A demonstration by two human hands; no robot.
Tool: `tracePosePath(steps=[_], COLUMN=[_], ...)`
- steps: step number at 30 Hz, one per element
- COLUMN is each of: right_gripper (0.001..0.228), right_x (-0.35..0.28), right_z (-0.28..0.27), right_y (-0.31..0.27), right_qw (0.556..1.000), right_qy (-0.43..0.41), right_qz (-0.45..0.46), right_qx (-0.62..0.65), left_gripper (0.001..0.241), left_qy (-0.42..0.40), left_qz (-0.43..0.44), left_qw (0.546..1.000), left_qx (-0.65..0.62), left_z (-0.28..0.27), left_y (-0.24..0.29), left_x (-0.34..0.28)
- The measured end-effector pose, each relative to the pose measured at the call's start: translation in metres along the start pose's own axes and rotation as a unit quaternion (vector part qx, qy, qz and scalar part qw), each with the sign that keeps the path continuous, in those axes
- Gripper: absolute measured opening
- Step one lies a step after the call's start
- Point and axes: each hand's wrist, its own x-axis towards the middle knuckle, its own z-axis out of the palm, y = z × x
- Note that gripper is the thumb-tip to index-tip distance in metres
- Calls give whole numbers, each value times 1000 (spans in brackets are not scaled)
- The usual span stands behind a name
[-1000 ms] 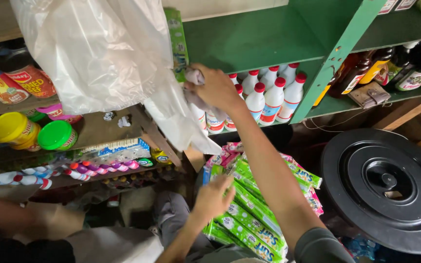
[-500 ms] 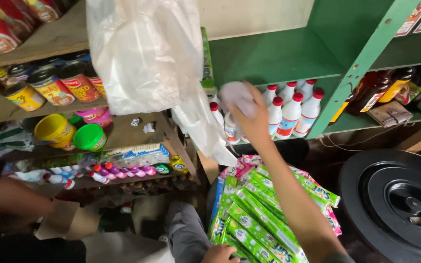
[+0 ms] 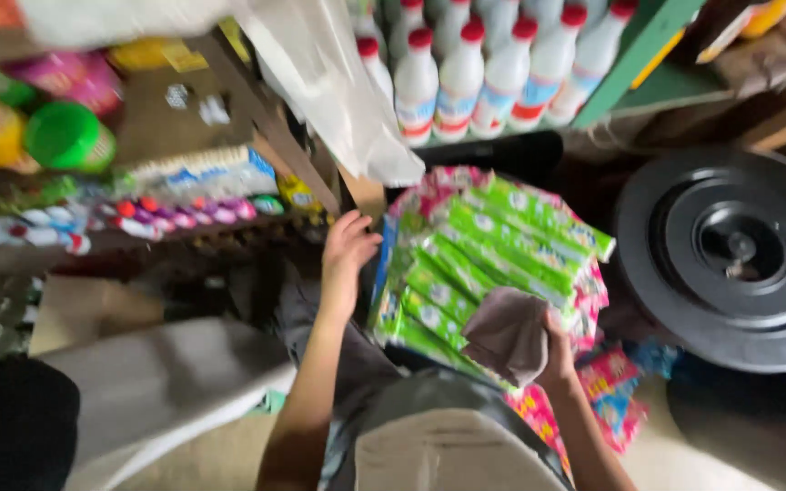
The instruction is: The person wipes individual packets of laundry detergent with a cloth and places them onto a shelf in a pantry.
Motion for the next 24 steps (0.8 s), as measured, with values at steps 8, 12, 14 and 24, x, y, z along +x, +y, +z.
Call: tracePosePath(steps=[8, 12, 14, 24], right_gripper=[76, 71, 64, 72], right_x=[-38, -33, -20, 82], right_z=[-75, -68, -64, 4], right_y=[62, 59, 53, 38], right_qw=[984, 967, 968, 521], right_qy=[16, 39, 64, 73], right_qz=[176, 222, 176, -303], right_qx=[-6, -122, -170, -794], left_gripper=[61, 78, 76, 72], left_qy=[7, -18, -16, -13], left_qz=[30, 1, -10, -11], left_qw=[819, 810, 807, 790], left_qx=[573, 586, 591, 612], left_z=[-128, -136, -129, -112], left_y=[-275, -286, -269, -236], left_x=[-37, -72, -78, -89])
